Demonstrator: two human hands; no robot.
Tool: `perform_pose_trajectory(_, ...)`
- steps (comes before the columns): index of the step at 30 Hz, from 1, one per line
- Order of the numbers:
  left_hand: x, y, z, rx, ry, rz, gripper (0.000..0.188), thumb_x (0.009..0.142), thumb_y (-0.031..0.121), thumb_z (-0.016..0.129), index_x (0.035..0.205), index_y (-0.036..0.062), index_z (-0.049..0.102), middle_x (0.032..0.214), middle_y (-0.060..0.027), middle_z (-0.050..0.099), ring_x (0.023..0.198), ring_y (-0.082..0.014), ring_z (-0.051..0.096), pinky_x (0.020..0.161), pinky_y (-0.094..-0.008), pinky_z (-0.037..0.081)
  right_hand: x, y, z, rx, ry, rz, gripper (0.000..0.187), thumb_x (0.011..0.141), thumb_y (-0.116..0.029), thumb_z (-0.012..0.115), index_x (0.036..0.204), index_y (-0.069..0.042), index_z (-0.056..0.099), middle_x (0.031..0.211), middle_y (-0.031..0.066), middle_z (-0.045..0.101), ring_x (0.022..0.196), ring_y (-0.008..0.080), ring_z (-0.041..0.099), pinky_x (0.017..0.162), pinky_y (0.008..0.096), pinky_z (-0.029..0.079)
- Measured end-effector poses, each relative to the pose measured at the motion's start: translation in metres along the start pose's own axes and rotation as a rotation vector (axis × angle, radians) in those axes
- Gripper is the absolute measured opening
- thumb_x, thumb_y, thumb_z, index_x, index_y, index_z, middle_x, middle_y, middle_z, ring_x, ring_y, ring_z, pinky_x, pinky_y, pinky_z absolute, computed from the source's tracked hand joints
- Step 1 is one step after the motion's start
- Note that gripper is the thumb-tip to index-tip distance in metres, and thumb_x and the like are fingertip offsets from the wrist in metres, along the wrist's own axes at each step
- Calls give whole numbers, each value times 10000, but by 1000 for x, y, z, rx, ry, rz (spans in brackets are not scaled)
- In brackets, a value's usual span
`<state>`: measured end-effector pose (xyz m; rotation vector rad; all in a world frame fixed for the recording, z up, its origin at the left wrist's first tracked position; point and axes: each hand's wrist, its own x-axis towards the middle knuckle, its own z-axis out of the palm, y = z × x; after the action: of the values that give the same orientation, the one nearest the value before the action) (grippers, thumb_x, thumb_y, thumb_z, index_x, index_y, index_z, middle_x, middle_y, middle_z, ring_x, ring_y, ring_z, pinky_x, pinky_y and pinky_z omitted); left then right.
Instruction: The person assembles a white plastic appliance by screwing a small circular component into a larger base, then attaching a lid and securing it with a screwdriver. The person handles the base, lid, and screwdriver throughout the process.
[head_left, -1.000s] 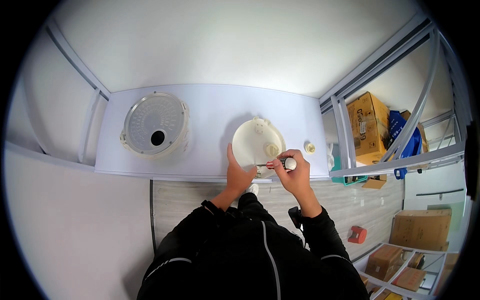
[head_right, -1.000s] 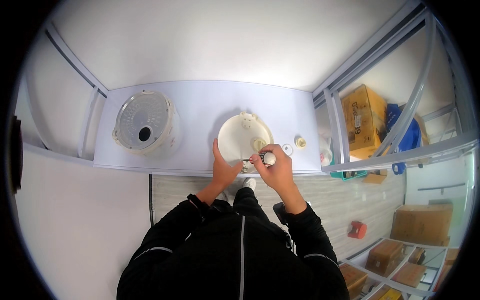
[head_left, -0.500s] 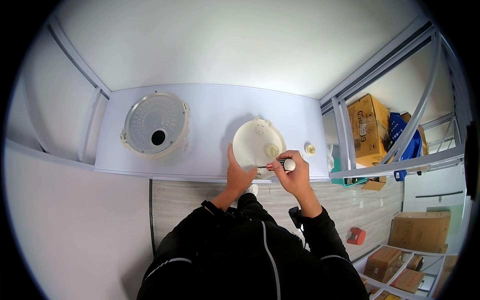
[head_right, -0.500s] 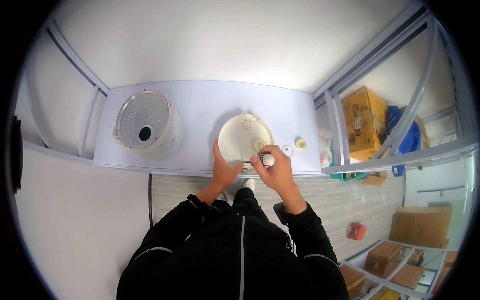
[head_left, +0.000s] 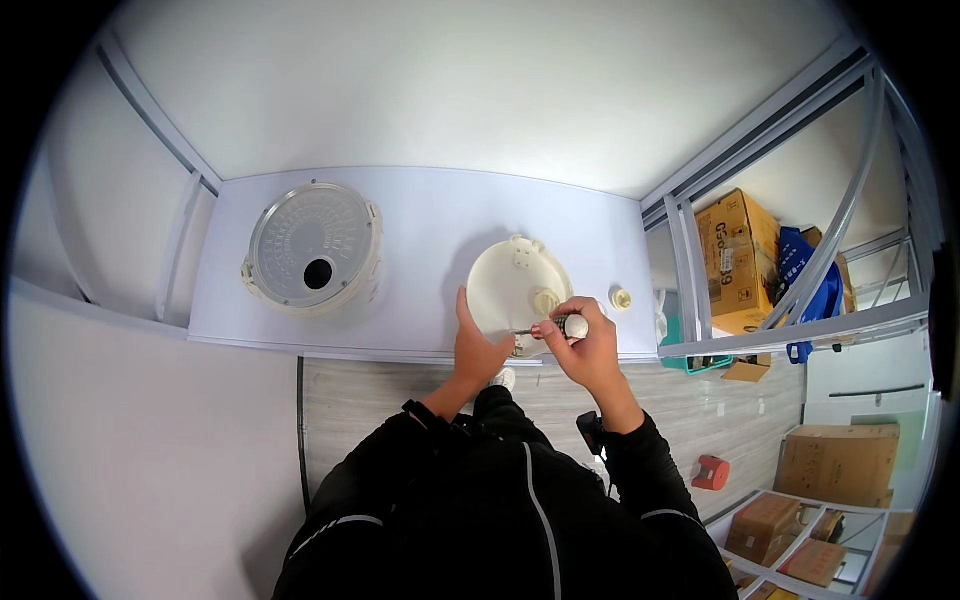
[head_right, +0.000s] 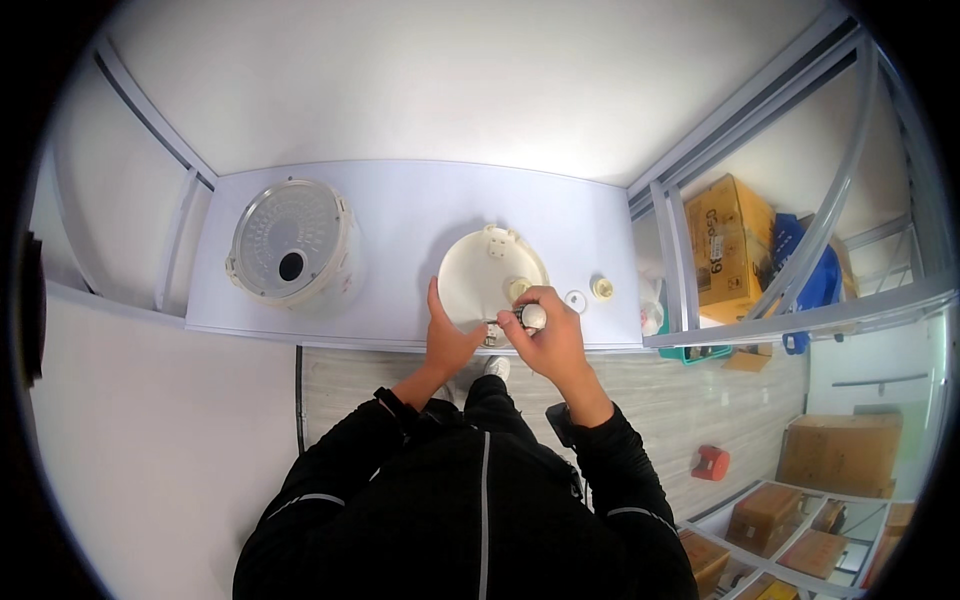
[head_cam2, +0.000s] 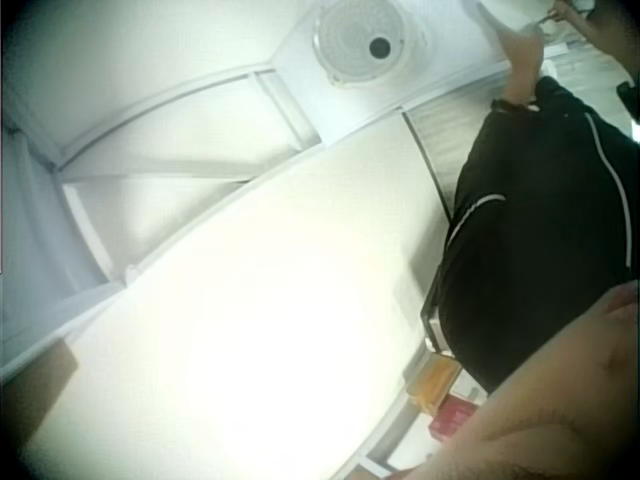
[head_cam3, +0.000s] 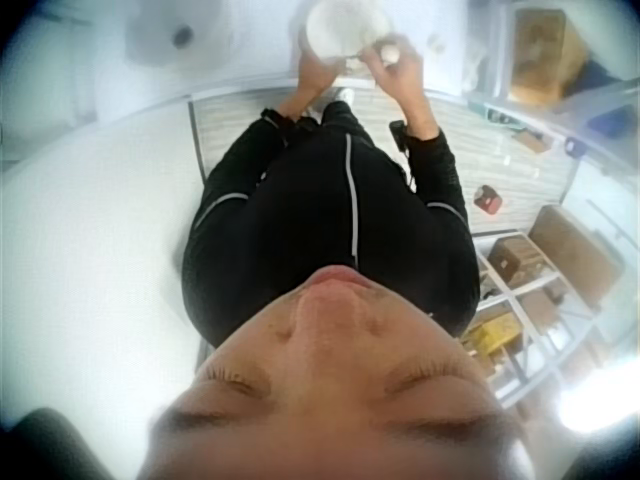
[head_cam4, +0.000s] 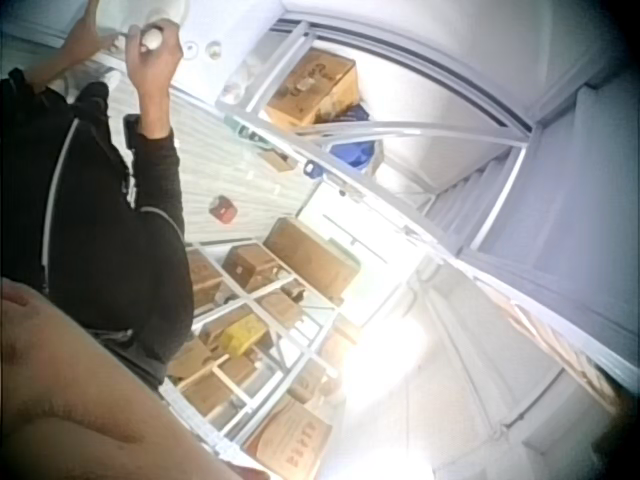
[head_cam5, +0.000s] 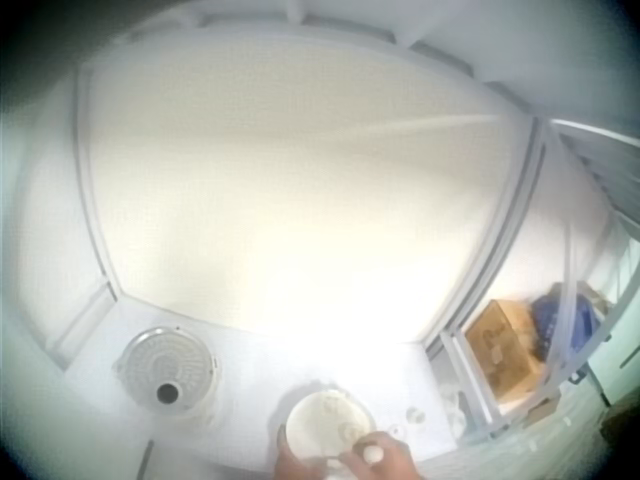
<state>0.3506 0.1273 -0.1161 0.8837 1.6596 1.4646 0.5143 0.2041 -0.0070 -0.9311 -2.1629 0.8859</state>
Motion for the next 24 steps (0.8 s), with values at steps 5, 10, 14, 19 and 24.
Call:
perform_pose_trajectory(5,1,0,0,4,-10,-2,1145,818,52,759,1675,-4,2,1445,-282,590,1299,-378,645,1074,-442,526,4,-8,-2,-27,53,-2,423,963,-198,825,1236,-12,561,986,154,755,890,228,794,735,314,625)
perform_pose_trajectory(10,1,-1,0,-6,2,29,1151,815,46,761,1675,-2,-2,1455,-281,575,1316,-372,629,1085,-441,518,14,-32,-13,-193,-3,-127,525,910,-184,837,1329,-28,562,1171,199,658,1025,331,713,773,360,612)
perform_pose_trajectory(14,1,-3,0,-40,-11,8,1149,814,44,758,1676,0,-1,1468,-279,559,1330,-367,616,1094,-440,510,16,-49,-23,-245,-84,-136,465,881,-104,789,1294,-30,589,1218,194,600,1057,393,655,759,399,587)
perform_pose_trajectory(19,0,-1,0,-23,-9,23,1142,811,47,757,1677,-2,14,1481,-281,545,1345,-368,603,1100,-435,504,21,-47,-23,-360,-27,-176,455,872,-181,830,1253,-41,626,1106,171,640,937,376,675,709,424,558)
perform_pose_trajectory(24,0,-1,-2,-20,-35,30,1164,796,81,809,1673,-24,50,1511,-285,521,1371,-370,583,1123,-436,488,17,-51,-25,-591,-64,46,441,830,-298,862,1148,-61,668,904,105,645,841,337,691,665,423,535)
